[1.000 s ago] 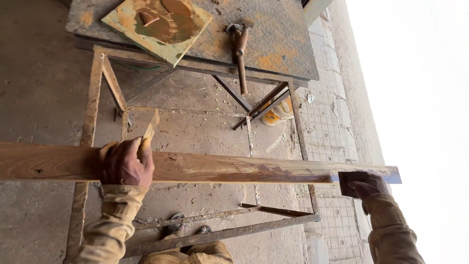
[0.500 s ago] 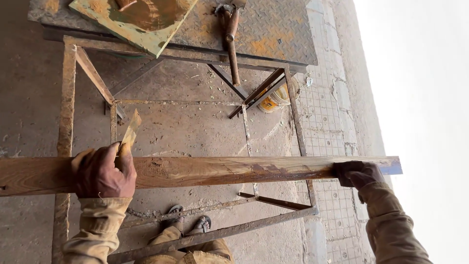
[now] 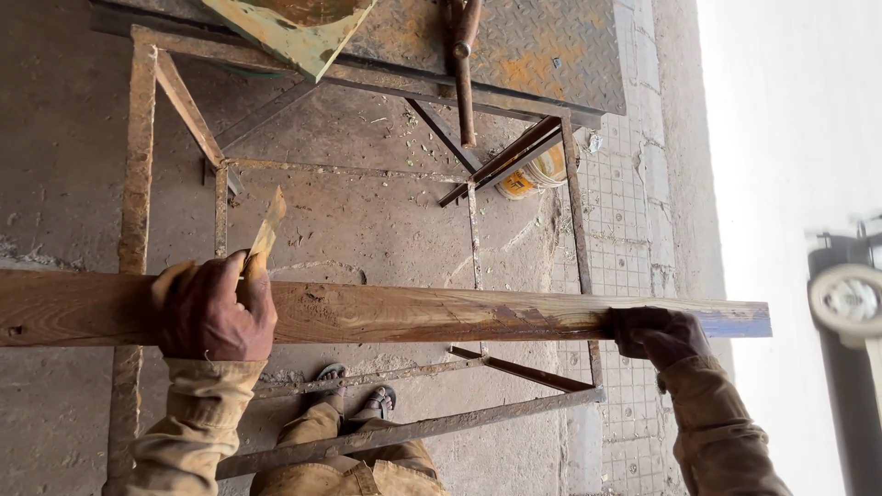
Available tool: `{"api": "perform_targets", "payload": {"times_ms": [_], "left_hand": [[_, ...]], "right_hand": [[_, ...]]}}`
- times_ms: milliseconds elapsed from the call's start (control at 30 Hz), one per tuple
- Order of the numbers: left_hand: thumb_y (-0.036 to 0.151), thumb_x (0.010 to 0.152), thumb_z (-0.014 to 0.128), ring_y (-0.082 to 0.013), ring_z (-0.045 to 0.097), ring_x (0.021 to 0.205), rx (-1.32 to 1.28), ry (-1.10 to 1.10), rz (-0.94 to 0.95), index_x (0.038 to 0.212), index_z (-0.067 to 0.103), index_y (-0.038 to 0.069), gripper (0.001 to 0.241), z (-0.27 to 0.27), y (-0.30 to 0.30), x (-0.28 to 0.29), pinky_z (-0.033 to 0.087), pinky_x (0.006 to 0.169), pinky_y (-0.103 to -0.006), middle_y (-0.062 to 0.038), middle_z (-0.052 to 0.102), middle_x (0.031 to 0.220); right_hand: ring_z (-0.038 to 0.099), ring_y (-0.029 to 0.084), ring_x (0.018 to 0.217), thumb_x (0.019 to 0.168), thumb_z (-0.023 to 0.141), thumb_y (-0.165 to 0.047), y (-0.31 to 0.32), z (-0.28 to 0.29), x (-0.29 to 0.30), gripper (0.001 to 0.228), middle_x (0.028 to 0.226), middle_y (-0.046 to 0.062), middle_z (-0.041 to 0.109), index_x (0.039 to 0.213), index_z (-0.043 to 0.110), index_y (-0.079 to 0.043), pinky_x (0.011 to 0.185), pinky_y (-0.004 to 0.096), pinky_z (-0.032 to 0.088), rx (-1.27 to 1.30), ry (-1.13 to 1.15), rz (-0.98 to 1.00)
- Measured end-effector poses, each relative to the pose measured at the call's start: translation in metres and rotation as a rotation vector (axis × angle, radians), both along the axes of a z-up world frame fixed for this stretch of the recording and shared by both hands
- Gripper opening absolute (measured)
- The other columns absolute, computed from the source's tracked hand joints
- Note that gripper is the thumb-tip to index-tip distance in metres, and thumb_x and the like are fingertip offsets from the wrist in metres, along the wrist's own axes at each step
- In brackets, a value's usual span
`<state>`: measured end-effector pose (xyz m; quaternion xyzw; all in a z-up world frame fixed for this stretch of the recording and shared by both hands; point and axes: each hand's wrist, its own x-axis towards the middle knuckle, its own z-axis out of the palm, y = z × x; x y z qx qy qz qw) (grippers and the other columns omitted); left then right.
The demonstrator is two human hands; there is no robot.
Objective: The person applies wood filler to holes in a long wooden plank, scooping filler from a board with a small scraper and pressing it into each hole, then smooths the filled spots by hand along the plank.
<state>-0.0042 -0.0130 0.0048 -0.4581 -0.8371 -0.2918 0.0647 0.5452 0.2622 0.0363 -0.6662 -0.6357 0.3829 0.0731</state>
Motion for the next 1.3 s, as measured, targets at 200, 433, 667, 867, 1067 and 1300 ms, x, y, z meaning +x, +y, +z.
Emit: {"api": "perform_targets", "payload": {"times_ms": [200, 433, 667, 867, 1067, 1300], "left_hand": [[0.029, 0.109, 0.065, -0.0227, 0.066, 0.080, 0.025, -0.002, -0.009, 0.106, 0.074, 0.009, 0.023, 0.006, 0.000, 0.001, 0.041, 0.106, -0.0438, -0.007, 0.074, 0.091], [0.027, 0.106, 0.065, -0.0244, 0.066, 0.082, 0.058, 0.012, -0.042, 0.106, 0.073, 0.007, 0.021, 0.007, -0.002, 0.000, 0.042, 0.106, -0.0462, -0.007, 0.073, 0.090], [0.027, 0.105, 0.066, -0.0256, 0.066, 0.084, 0.095, 0.010, -0.026, 0.106, 0.073, 0.007, 0.022, 0.011, 0.000, 0.001, 0.043, 0.103, -0.0450, -0.009, 0.073, 0.091], [0.027, 0.104, 0.067, -0.0250, 0.066, 0.081, 0.115, -0.004, -0.026, 0.104, 0.073, 0.006, 0.022, 0.011, 0.001, 0.000, 0.044, 0.102, -0.0451, -0.009, 0.073, 0.088], [0.027, 0.105, 0.065, -0.0244, 0.066, 0.083, 0.116, -0.005, -0.047, 0.106, 0.073, 0.006, 0.022, 0.011, 0.001, 0.000, 0.043, 0.104, -0.0457, -0.008, 0.073, 0.090], [0.026, 0.104, 0.064, -0.0261, 0.066, 0.086, 0.112, 0.011, -0.031, 0.107, 0.072, 0.007, 0.021, 0.014, 0.001, 0.001, 0.044, 0.103, -0.0448, -0.009, 0.073, 0.093]], "right_hand": [[0.075, 0.020, 0.080, 0.091, 0.063, 0.003, -0.008, -0.009, -0.024, 0.026, 0.093, 0.011, 0.080, 0.111, 0.079, -0.002, 0.074, 0.036, 0.066, -0.041, 0.069, -0.009], [0.063, 0.014, 0.063, 0.091, 0.066, 0.000, -0.048, 0.017, -0.107, 0.024, 0.081, 0.011, 0.077, 0.111, 0.080, -0.001, 0.055, 0.030, 0.056, -0.094, 0.291, 0.110], [0.061, 0.012, 0.061, 0.090, 0.063, 0.002, -0.065, 0.015, -0.143, 0.027, 0.076, 0.007, 0.074, 0.109, 0.082, -0.001, 0.055, 0.028, 0.053, -0.094, 0.245, 0.112], [0.064, 0.013, 0.061, 0.089, 0.063, 0.001, -0.085, 0.026, -0.188, 0.026, 0.074, 0.007, 0.074, 0.107, 0.081, -0.003, 0.055, 0.028, 0.056, -0.129, 0.259, 0.148], [0.064, 0.012, 0.056, 0.091, 0.070, -0.014, -0.117, 0.062, -0.253, 0.018, 0.077, 0.004, 0.079, 0.104, 0.083, -0.014, 0.050, 0.029, 0.056, -0.060, 0.098, 0.322], [0.077, 0.011, 0.067, 0.095, 0.065, -0.022, -0.138, 0.055, -0.286, 0.020, 0.089, 0.002, 0.083, 0.104, 0.083, -0.021, 0.061, 0.030, 0.063, 0.115, -0.042, 0.541]]}}
